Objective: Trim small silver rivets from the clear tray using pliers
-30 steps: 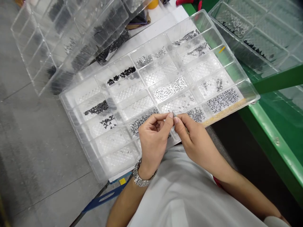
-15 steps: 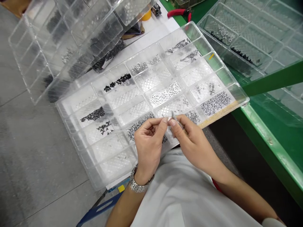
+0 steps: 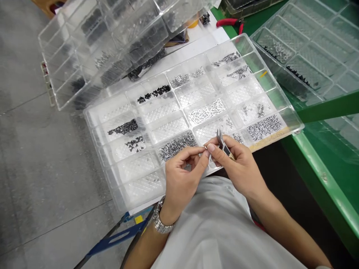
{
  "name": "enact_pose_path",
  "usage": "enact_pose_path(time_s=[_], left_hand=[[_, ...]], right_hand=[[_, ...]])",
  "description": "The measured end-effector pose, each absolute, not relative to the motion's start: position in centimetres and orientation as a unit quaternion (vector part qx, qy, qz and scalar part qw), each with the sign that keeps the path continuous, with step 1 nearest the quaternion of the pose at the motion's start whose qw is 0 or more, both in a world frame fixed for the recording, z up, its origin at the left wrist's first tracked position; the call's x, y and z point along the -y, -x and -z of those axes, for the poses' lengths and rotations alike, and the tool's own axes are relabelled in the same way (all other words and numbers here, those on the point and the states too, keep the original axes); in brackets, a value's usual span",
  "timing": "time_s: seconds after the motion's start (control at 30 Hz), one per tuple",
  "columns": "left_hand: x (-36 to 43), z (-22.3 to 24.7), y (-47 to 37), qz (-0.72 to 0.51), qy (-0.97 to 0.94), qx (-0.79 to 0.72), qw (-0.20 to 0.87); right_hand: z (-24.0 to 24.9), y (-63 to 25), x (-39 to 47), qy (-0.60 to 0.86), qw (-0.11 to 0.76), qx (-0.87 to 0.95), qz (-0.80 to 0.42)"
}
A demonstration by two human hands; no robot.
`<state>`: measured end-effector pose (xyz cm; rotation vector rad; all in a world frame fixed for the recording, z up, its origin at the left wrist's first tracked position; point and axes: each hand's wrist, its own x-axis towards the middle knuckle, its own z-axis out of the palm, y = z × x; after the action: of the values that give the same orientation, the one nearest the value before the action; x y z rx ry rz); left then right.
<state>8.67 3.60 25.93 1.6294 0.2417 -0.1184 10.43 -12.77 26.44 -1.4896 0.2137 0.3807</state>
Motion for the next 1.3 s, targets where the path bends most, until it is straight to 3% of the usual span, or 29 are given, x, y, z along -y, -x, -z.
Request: enact_pose_path(time_s=[0.4, 0.93, 1.3], left_hand=[[-7.2, -25.3, -8.4, -0.112, -0.794, 0.096, 0.589], [-7.4, -25.3, -7.9, -0.128, -0.754, 0.051, 0.642], [-7.3, -25.3, -7.4, -0.172, -0.779, 0.039, 0.602]], right_hand=[[-27.3, -10.7, 13.0, 0.657, 0.719, -0.081, -0.21], [-28.4, -10.2, 12.1, 0.702, 0.692, -0.047, -0.162], [-28.5, -9.6, 11.1, 0.767, 0.638, -0.018, -0.069]])
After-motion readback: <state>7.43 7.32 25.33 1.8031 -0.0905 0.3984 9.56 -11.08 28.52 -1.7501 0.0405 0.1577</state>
